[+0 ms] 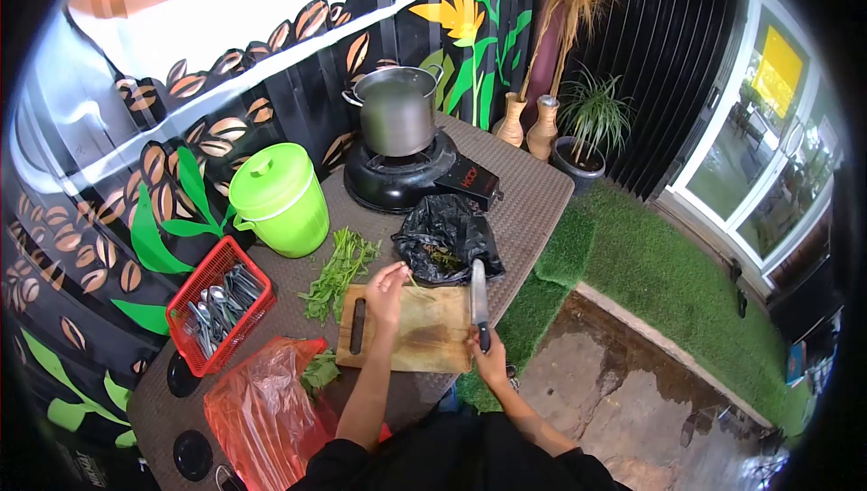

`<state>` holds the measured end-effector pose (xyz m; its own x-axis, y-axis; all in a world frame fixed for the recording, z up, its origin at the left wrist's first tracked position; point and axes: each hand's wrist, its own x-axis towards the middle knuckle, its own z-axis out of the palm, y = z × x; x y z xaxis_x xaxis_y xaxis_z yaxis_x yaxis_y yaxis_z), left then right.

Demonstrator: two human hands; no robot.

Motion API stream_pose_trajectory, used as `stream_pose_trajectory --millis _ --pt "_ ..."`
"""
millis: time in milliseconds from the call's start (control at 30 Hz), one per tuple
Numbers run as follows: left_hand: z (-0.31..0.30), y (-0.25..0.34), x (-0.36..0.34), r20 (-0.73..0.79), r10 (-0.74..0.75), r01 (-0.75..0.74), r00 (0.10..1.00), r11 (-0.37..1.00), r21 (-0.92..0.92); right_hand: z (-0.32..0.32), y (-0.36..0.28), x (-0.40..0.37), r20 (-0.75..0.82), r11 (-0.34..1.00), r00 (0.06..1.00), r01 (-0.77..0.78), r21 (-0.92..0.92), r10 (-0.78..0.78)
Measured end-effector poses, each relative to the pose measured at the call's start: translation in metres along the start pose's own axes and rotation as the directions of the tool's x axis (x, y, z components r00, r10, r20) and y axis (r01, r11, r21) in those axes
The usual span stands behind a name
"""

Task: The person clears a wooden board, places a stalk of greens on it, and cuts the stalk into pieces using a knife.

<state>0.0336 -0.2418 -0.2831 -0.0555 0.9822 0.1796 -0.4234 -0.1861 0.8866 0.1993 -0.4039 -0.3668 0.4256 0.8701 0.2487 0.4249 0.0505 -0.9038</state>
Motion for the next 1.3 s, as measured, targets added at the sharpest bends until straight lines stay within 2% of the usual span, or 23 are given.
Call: stream_pose_trajectory --millis 33,67,133,200,267,333,400,467,533,633,700,733,800,867,933,1000,1033,1067,1100,1167,1200,1267,1300 --pt "0.005 -0.002 -0.005 -0.01 -0.075 0.075 0.997 0.997 -0.002 -0.001 0.004 -0.001 -0.047 0.976 0.998 -0.041 0.213 0.052" --pt "0.007 -0.001 -0.008 -0.007 -0.077 0.077 0.997 0.997 -0.003 -0.002 0.008 -0.001 -0.082 0.906 0.99 -0.067 0.418 0.111" --pt "0.014 0.001 -0.013 0.081 -0.284 0.291 0.955 0.951 -0.101 -0.02 -0.009 -0.001 -0.097 0.905 0.979 -0.126 0.407 0.179" --pt "0.017 0.004 -0.015 0.104 -0.304 0.314 0.947 0.945 -0.093 -0.035 -0.027 0.001 -0.085 0.877 0.934 -0.292 0.381 0.348" --pt "0.02 0.006 -0.017 0.149 -0.34 0.36 0.928 0.924 -0.132 -0.039 -0.037 0.003 -0.121 0.895 0.929 -0.292 0.336 0.348" --pt "0.02 0.002 -0.017 0.154 -0.363 0.385 0.919 0.911 -0.149 -0.043 -0.047 0.005 -0.049 0.888 0.962 -0.228 0.4 0.269" --pt "0.021 0.001 -0.017 0.158 -0.385 0.409 0.909 0.898 -0.166 -0.043 -0.058 0.007 0.015 0.875 0.965 -0.244 0.419 0.262" --pt "0.023 0.003 -0.019 0.2 -0.421 0.463 0.885 0.84 -0.283 -0.04 -0.066 0.012 0.104 0.871 0.988 -0.151 0.468 0.116" --pt "0.026 0.008 -0.021 0.198 -0.453 0.492 0.869 0.826 -0.276 -0.037 -0.067 0.019 0.239 0.802 0.97 -0.183 0.568 0.051" --pt "0.031 0.014 -0.024 0.19 -0.478 0.512 0.857 0.827 -0.23 -0.032 -0.078 0.025 0.224 0.804 0.973 -0.177 0.568 0.056" --pt "0.034 0.015 -0.028 0.183 -0.478 0.508 0.859 0.839 -0.193 -0.033 -0.08 0.029 0.305 0.691 0.936 -0.337 0.64 0.174" --pt "0.036 0.016 -0.03 0.175 -0.475 0.503 0.862 0.843 -0.19 -0.034 -0.082 0.033 0.305 0.689 0.936 -0.339 0.641 0.177" --pt "0.037 0.016 -0.033 0.169 -0.475 0.501 0.864 0.846 -0.184 -0.035 -0.084 0.038 0.359 0.684 0.917 -0.375 0.626 0.174" --pt "0.037 0.014 -0.035 0.159 -0.46 0.483 0.873 0.859 -0.167 -0.027 -0.075 0.04 0.329 0.708 0.917 -0.387 0.591 0.226" --pt "0.029 0.005 -0.037 0.142 -0.451 0.467 0.881 0.877 -0.115 -0.024 -0.073 0.042 0.307 0.869 0.934 -0.3 0.393 0.183" --pt "0.015 -0.011 -0.044 0.117 -0.443 0.452 0.889 0.89 -0.064 -0.01 -0.056 0.039 0.294 0.868 0.922 -0.349 0.354 0.251" --pt "0.006 -0.023 -0.048 0.081 -0.381 0.383 0.921 0.924 -0.008 0.004 -0.032 0.034 0.088 0.976 0.988 -0.141 0.166 0.127" --pt "-0.003 -0.035 -0.051 0.051 -0.313 0.31 0.948 0.949 0.052 0.012 -0.016 0.028 -0.089 0.997 0.995 0.046 -0.069 -0.052" --pt "-0.012 -0.049 -0.054 0.049 -0.31 0.308 0.949 0.95 0.051 0.014 -0.012 0.024 -0.063 0.996 0.995 -0.074 -0.044 0.071" --pt "-0.026 -0.068 -0.059 0.018 -0.18 0.176 0.984 0.975 0.133 0.016 -0.002 0.018 -0.074 0.992 0.997 -0.011 -0.123 0.002" --pt "-0.023 -0.064 -0.059 0.017 -0.178 0.174 0.984 0.976 0.133 0.016 -0.002 0.018 -0.084 0.978 0.994 0.048 -0.201 -0.066" --pt "-0.015 -0.057 -0.061 0.075 -0.085 0.062 0.994 0.96 0.271 0.017 0.0 0.022 -0.062 0.979 0.998 0.003 -0.204 -0.016" --pt "-0.015 -0.063 -0.059 0.073 -0.09 0.067 0.993 0.961 0.269 0.016 0.0 0.024 -0.039 0.977 0.999 -0.043 -0.211 0.036"
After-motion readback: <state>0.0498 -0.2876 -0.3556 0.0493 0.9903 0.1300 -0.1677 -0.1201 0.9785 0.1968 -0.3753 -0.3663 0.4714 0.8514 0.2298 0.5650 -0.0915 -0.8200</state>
